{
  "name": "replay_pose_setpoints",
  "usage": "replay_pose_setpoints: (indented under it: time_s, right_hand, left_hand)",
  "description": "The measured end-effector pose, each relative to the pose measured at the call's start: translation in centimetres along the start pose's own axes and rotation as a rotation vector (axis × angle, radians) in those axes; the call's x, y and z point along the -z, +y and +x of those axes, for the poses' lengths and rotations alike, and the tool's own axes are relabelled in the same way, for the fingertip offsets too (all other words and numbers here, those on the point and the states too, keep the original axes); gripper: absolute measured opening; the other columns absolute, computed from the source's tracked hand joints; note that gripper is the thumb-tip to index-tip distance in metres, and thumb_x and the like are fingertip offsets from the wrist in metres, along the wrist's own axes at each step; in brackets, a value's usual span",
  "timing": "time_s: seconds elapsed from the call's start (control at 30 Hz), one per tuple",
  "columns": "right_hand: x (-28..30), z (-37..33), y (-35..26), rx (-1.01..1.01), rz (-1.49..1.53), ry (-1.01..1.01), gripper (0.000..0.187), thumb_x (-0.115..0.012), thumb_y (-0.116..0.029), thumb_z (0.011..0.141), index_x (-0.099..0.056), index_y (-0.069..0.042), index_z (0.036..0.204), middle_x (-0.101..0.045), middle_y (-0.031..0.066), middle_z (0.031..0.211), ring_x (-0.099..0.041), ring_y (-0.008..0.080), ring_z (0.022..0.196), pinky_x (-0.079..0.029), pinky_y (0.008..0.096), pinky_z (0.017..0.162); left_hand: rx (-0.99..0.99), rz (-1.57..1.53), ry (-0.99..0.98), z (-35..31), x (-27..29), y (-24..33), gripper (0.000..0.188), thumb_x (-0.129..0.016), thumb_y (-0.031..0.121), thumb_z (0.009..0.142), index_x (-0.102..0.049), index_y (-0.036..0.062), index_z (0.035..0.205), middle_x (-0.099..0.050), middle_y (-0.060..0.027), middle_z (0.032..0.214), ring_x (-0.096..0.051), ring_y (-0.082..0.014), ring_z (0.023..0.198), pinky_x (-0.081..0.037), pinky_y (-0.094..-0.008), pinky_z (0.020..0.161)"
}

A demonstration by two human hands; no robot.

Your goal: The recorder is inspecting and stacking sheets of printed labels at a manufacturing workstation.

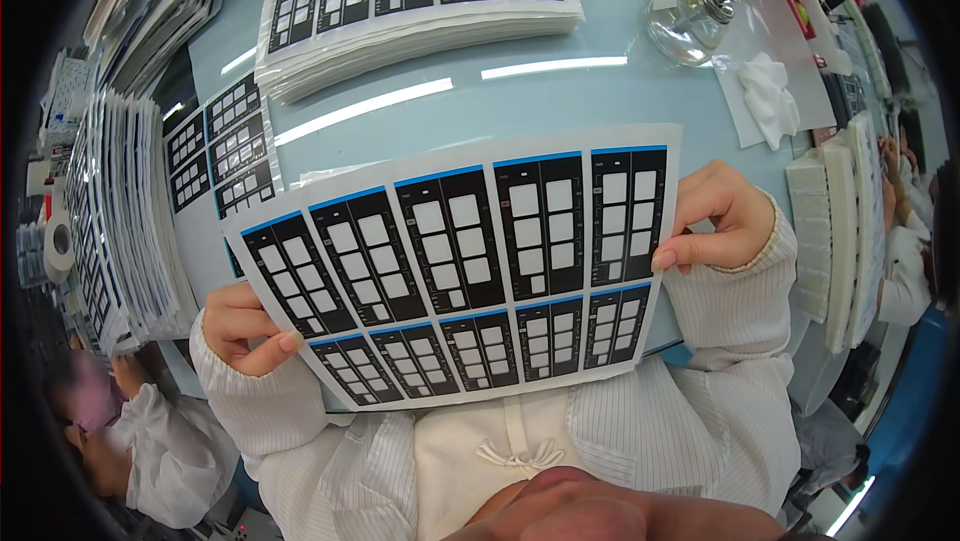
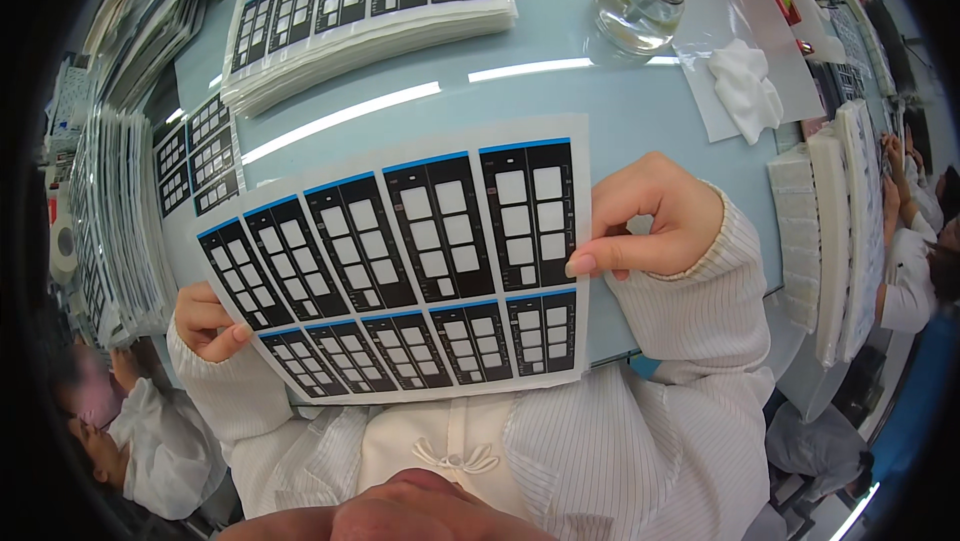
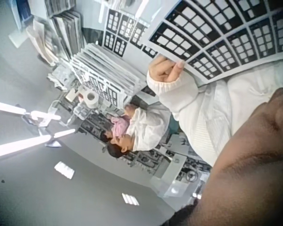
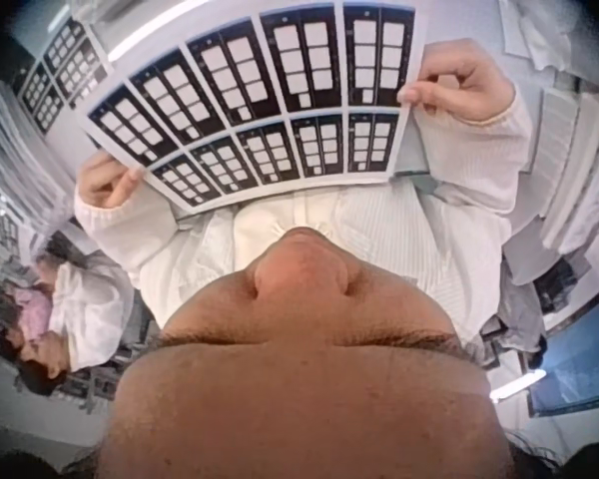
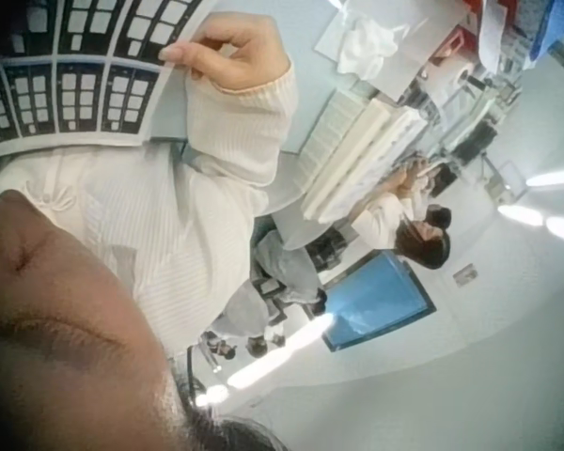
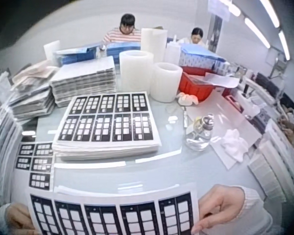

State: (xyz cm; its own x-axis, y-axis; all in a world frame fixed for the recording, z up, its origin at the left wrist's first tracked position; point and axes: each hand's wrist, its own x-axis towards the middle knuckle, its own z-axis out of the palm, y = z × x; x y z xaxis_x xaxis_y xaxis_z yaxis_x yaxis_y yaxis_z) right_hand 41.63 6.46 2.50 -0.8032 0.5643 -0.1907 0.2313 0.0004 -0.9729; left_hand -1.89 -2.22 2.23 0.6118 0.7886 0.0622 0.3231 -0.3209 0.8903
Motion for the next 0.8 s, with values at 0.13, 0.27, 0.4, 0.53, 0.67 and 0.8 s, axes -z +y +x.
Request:
replay_pose_setpoints:
  time_s: [0.13, 0.27, 0.4, 0.53, 0.67, 0.8]
  right_hand:
    - [-0.07, -0.01, -0.06, -0.017, 0.013, 0.007, 0.011, -0.067, -0.007, 0.074, -0.064, 0.003, 0.068, -0.060, 0.0084, 0.060, -0.054, 0.0104, 0.046, -0.038, 0.0205, 0.042]
    - [0.10, -0.05, 0.32, 0.009, 0.012, -0.012, 0.009, -0.066, -0.005, 0.074, -0.065, 0.004, 0.071, -0.061, 0.0095, 0.061, -0.054, 0.0118, 0.044, -0.038, 0.0211, 0.041]
    - [0.09, 0.00, 0.50, 0.012, 0.023, -0.019, 0.009, -0.066, -0.004, 0.074, -0.064, 0.004, 0.071, -0.061, 0.0100, 0.063, -0.054, 0.0118, 0.045, -0.038, 0.0209, 0.041]
    - [-0.06, -0.12, 0.30, -0.005, 0.045, -0.014, 0.009, -0.065, -0.004, 0.075, -0.064, 0.004, 0.070, -0.061, 0.0100, 0.063, -0.054, 0.0114, 0.045, -0.038, 0.0207, 0.041]
    - [-0.44, -0.16, 0.31, -0.063, 0.087, 0.019, 0.019, -0.066, -0.011, 0.076, -0.060, 0.002, 0.063, -0.059, 0.0062, 0.058, -0.053, 0.0089, 0.046, -0.040, 0.0202, 0.044]
    - [-0.44, 0.29, 0.81, -0.209, 0.199, 0.052, 0.021, -0.064, -0.014, 0.078, -0.060, 0.001, 0.064, -0.058, 0.0043, 0.057, -0.051, 0.0074, 0.046, -0.039, 0.0193, 0.043]
  left_hand:
    - [0.029, -0.026, 0.020, 0.07, -0.05, 0.05, 0.015, -0.061, 0.007, 0.072, -0.064, -0.0060, 0.066, -0.064, -0.0177, 0.078, -0.063, -0.0255, 0.066, -0.047, -0.0293, 0.059]
    - [0.047, -0.008, 0.002, 0.12, 0.14, -0.03, 0.015, -0.061, 0.008, 0.072, -0.064, -0.0059, 0.067, -0.064, -0.0172, 0.079, -0.063, -0.0248, 0.067, -0.047, -0.0288, 0.060]
    - [0.053, -0.010, 0.003, 0.07, 0.11, -0.04, 0.015, -0.062, 0.008, 0.072, -0.064, -0.0056, 0.067, -0.064, -0.0166, 0.078, -0.062, -0.0239, 0.066, -0.046, -0.0283, 0.059]
    - [0.035, -0.004, -0.018, 0.00, 0.15, -0.07, 0.014, -0.061, 0.008, 0.072, -0.064, -0.0053, 0.068, -0.064, -0.0162, 0.078, -0.062, -0.0235, 0.066, -0.046, -0.0279, 0.059]
    - [0.075, -0.021, 0.036, -0.22, -0.14, -0.32, 0.017, -0.060, 0.009, 0.073, -0.060, -0.0040, 0.062, -0.062, -0.0133, 0.070, -0.058, -0.0201, 0.059, -0.043, -0.0264, 0.054]
    - [0.176, -0.116, 0.088, 0.16, -0.29, -0.89, 0.026, -0.059, 0.012, 0.075, -0.052, -0.0020, 0.054, -0.058, -0.0098, 0.063, -0.051, -0.0156, 0.052, -0.037, -0.0252, 0.049]
